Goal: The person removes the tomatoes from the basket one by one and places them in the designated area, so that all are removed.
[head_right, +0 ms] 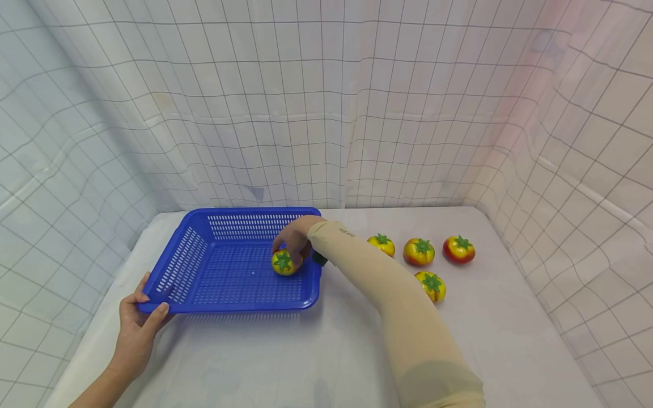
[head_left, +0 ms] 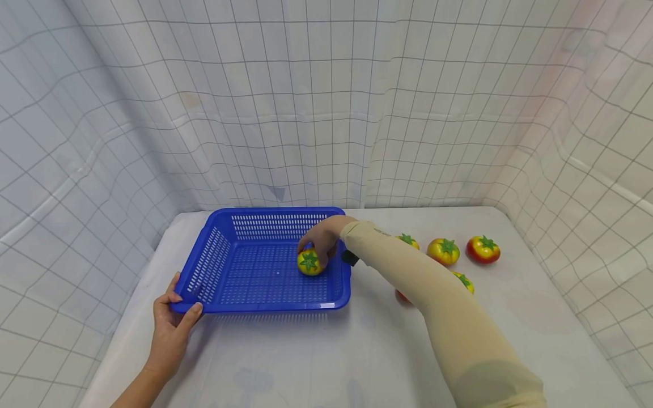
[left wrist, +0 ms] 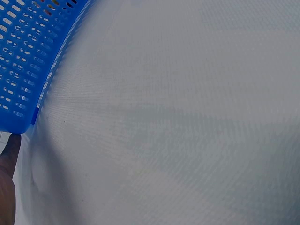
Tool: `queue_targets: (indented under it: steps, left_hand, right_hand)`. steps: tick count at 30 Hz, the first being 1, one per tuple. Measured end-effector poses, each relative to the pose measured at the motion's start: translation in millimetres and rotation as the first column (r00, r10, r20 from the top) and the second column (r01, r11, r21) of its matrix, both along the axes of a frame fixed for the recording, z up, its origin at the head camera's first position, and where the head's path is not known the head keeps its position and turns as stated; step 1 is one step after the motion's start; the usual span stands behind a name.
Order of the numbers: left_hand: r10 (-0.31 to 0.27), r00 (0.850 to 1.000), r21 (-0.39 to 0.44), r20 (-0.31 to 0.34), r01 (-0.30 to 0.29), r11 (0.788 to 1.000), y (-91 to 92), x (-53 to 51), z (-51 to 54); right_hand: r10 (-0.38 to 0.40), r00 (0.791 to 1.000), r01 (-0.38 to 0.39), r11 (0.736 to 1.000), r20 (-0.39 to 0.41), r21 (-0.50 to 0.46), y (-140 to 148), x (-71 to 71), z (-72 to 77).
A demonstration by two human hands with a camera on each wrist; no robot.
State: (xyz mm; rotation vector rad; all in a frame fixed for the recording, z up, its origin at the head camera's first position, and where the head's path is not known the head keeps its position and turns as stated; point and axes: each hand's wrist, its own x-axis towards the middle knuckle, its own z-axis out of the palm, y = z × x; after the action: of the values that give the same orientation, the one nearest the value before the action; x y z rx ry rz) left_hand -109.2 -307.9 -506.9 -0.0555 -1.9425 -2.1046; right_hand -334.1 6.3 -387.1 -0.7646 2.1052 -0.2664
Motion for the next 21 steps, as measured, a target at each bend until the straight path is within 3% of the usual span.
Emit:
queue_targets:
  steps: [8,15,21]
  left_hand:
    - [-0.002,1.0,0.022,-0.01,0.002,1.0,-1.0,-0.4,-1.7]
    - [-0.001,1.0,0.031,-0.018,0.002,1.0,-0.4,-1.7,-1.5]
    - [0.003,1.0,0.03,-0.018,-0.003,1.0,0.6,-2.0,0.5]
  right_hand:
    - [0.013,1.0,-0.012,0.999,0.026,-0.041,1,-4.7,0.8]
    - [0.041,0.998,-0.033,0.988,0.05,-0.149,5,-7.3,7.3]
    - [0.031,0.992,0.0,0.968,0.121,-0.252,10,-8.3,18.7]
